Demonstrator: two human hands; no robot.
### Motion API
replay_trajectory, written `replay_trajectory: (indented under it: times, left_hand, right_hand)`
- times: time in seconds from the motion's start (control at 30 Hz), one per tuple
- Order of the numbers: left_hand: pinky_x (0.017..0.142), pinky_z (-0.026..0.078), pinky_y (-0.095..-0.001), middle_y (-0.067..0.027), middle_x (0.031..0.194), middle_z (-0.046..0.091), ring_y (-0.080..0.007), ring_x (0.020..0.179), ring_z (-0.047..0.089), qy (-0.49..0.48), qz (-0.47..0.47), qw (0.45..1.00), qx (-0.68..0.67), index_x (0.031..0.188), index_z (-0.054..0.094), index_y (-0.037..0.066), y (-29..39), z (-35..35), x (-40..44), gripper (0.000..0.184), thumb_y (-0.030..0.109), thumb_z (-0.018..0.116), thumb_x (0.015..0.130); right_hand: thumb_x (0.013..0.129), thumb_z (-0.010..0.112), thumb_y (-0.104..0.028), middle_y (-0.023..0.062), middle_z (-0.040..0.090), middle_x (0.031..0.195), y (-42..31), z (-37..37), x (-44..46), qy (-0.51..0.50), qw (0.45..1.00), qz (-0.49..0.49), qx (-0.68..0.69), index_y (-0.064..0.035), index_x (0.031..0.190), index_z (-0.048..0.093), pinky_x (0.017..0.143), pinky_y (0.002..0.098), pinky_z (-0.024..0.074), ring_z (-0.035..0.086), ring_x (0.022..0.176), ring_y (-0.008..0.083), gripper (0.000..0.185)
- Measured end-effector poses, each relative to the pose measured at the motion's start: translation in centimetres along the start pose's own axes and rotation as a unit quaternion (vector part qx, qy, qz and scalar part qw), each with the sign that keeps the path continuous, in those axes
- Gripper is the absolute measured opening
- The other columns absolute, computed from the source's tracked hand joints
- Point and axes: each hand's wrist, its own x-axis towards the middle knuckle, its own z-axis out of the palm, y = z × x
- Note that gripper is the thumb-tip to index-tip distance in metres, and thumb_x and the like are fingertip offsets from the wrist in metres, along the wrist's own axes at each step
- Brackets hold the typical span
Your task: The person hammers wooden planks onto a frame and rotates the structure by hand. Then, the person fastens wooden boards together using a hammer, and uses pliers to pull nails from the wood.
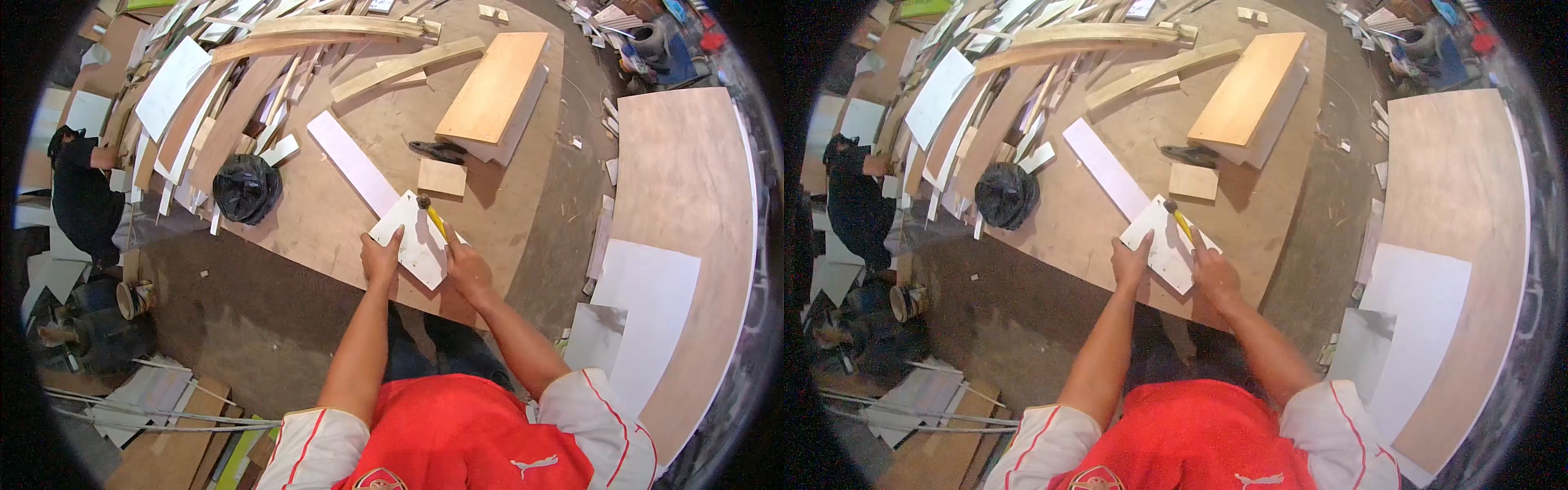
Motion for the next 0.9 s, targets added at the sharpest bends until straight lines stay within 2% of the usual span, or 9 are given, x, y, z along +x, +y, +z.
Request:
replay_trajectory:
  times: [0.03,0.13,0.33,0.43,0.53,0.63,0.73,0.8,0.9]
  left_hand:
    - [0.097,0.053,-0.0486,-0.0347,0.119,0.067,-0.0474,0.113,0.067,-0.001,0.010,1.000,-0.004,0.125,0.052,-0.008,0.0,0.2,0.4,0.087,0.059,0.082,0.078]
    - [0.096,0.053,-0.0506,-0.0341,0.117,0.068,-0.0481,0.113,0.067,0.002,0.017,1.000,-0.010,0.124,0.052,-0.007,-0.7,0.3,0.4,0.087,0.061,0.082,0.078]
    - [0.093,0.053,-0.0545,-0.0328,0.115,0.068,-0.0495,0.111,0.066,0.009,0.025,1.000,-0.009,0.121,0.052,-0.006,-0.3,0.5,0.6,0.086,0.062,0.081,0.078]
    - [0.094,0.053,-0.0526,-0.0334,0.116,0.068,-0.0488,0.112,0.067,0.006,0.018,1.000,-0.012,0.122,0.052,-0.007,-0.4,0.3,0.1,0.086,0.062,0.080,0.078]
    - [0.097,0.053,-0.0493,-0.0342,0.118,0.068,-0.0473,0.113,0.067,0.002,0.012,1.000,-0.002,0.123,0.054,-0.007,-0.3,0.2,0.0,0.086,0.063,0.080,0.078]
    - [0.097,0.053,-0.0492,-0.0339,0.118,0.068,-0.0472,0.113,0.067,0.006,0.012,1.000,0.005,0.123,0.054,-0.006,-0.4,0.4,0.4,0.086,0.062,0.080,0.078]
    - [0.097,0.053,-0.0492,-0.0337,0.118,0.068,-0.0470,0.113,0.067,0.007,0.003,1.000,0.007,0.124,0.054,-0.006,-0.4,0.4,0.4,0.086,0.062,0.080,0.078]
    - [0.097,0.053,-0.0493,-0.0336,0.119,0.068,-0.0467,0.113,0.067,0.005,0.003,1.000,0.006,0.125,0.053,-0.006,-0.3,0.4,0.3,0.087,0.062,0.080,0.078]
    - [0.098,0.053,-0.0489,-0.0339,0.120,0.068,-0.0466,0.114,0.067,-0.009,-0.008,1.000,0.017,0.126,0.053,-0.007,0.0,0.3,0.4,0.088,0.062,0.080,0.078]
  right_hand:
    - [0.105,0.051,-0.025,0.0251,0.070,0.097,0.1,-0.2,0.5,-0.034,0.999,0.015,-0.021,-0.0232,0.161,0.035,0.074,0.0566,0.0526,0.069,0.085,0.0449,0.058]
    - [0.104,0.050,-0.029,0.0240,0.069,0.096,0.4,0.1,-0.3,0.046,0.999,-0.019,0.019,-0.0288,0.161,0.032,0.074,0.0561,0.0565,0.071,0.086,0.0426,0.060]
    - [0.105,0.050,-0.025,0.0264,0.071,0.103,0.5,-0.2,0.5,-0.007,0.999,0.001,0.031,-0.0237,0.160,0.037,0.079,0.0570,0.0525,0.069,0.089,0.0469,0.056]
    - [0.105,0.050,-0.026,0.0276,0.070,0.100,-1.5,-2.0,-0.3,0.055,0.994,0.036,0.088,-0.0225,0.159,0.037,0.081,0.0563,0.0525,0.069,0.091,0.0473,0.056]
    - [0.105,0.045,-0.030,0.0269,0.069,0.089,1.4,1.8,0.5,0.000,1.000,-0.003,0.016,-0.0245,0.161,0.033,0.074,0.0586,0.0540,0.069,0.081,0.0467,0.057]
    - [0.106,0.045,-0.029,0.0266,0.069,0.089,1.1,0.6,0.6,0.005,0.999,0.010,0.049,-0.0217,0.160,0.034,0.073,0.0598,0.0536,0.068,0.078,0.0468,0.056]
    - [0.105,0.046,-0.028,0.0252,0.069,0.088,-0.7,-1.2,-0.6,0.079,0.996,-0.012,0.040,-0.0203,0.159,0.036,0.070,0.0586,0.0541,0.068,0.075,0.0457,0.055]
    - [0.105,0.048,-0.027,0.0243,0.068,0.087,2.0,1.8,-0.2,0.059,0.998,-0.028,0.007,-0.0211,0.160,0.035,0.068,0.0568,0.0547,0.068,0.074,0.0451,0.057]
    - [0.103,0.053,-0.024,0.0240,0.068,0.086,2.1,1.1,0.0,0.055,0.998,-0.041,0.000,-0.0199,0.160,0.035,0.067,0.0548,0.0533,0.068,0.076,0.0445,0.060]
